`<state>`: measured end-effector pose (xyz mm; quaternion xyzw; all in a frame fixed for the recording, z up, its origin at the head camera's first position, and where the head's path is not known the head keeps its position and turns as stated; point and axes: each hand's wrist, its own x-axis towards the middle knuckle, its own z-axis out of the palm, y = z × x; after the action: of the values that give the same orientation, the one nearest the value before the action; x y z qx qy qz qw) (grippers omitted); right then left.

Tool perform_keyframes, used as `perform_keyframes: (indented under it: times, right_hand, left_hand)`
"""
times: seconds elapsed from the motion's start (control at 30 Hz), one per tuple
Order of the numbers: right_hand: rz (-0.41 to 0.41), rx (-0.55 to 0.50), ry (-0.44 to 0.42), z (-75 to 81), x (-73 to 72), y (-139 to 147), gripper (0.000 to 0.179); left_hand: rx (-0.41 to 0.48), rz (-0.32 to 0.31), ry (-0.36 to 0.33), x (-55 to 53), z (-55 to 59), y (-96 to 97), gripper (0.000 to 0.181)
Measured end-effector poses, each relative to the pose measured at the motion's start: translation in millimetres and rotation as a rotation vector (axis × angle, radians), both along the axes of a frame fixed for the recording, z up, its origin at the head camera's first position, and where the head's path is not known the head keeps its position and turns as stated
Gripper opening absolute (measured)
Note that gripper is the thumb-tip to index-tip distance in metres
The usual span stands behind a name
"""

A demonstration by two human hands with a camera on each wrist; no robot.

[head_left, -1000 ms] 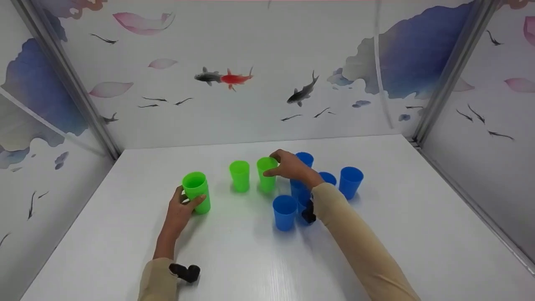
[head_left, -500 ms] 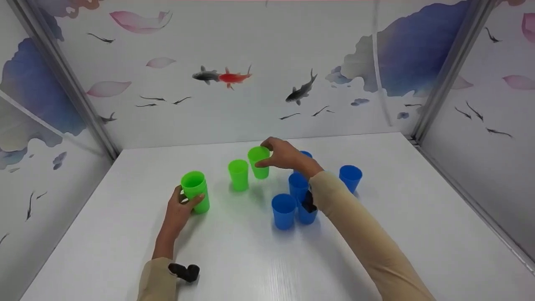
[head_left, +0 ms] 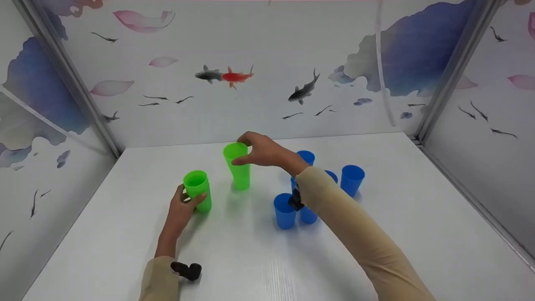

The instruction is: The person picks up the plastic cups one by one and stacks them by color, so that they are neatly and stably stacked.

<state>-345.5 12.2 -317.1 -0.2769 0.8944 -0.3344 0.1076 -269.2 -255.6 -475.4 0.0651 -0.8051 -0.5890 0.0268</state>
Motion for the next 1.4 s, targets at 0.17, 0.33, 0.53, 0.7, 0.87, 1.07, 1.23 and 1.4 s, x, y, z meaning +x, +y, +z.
perform_keyframes:
  times: [0.17,0.33,0.53,0.7,0.87,1.07,1.23,1.4]
  right_hand:
    - [0.028,0.039,0.026,13.6,6.2,-17,0.070]
    - [0.059,0.031,0.061,23.6,11.6,-35,0.071]
    - [0.079,-0.035,0.034,22.7,19.4,-54,0.069]
    - [0.078,-0.134,0.000,16.9,23.8,-66,0.066]
    - [0.073,-0.203,0.019,11.9,25.8,-75,0.064]
    - [0.039,-0.227,0.027,0.0,27.1,-85,0.064]
    - [0.017,-0.222,0.024,-14.6,28.6,-91,0.065]
    - [0.011,-0.216,0.031,-29.6,29.5,-97,0.068]
  left_hand:
    - [0.007,0.005,-0.004,-1.4,2.3,0.3,0.086]
    - [0.010,0.005,-0.016,-1.0,3.2,0.3,0.085]
    - [-0.002,-0.004,-0.029,0.0,3.2,0.7,0.087]
    - [-0.001,-0.005,-0.045,0.3,4.7,0.0,0.094]
    - [-0.001,-0.010,-0.059,0.5,6.5,-0.3,0.100]
    - [-0.014,-0.005,-0.073,1.3,6.9,0.1,0.103]
    - [-0.016,-0.005,-0.082,1.2,6.2,0.9,0.098]
    - [-0.030,0.001,-0.094,0.4,8.4,1.1,0.100]
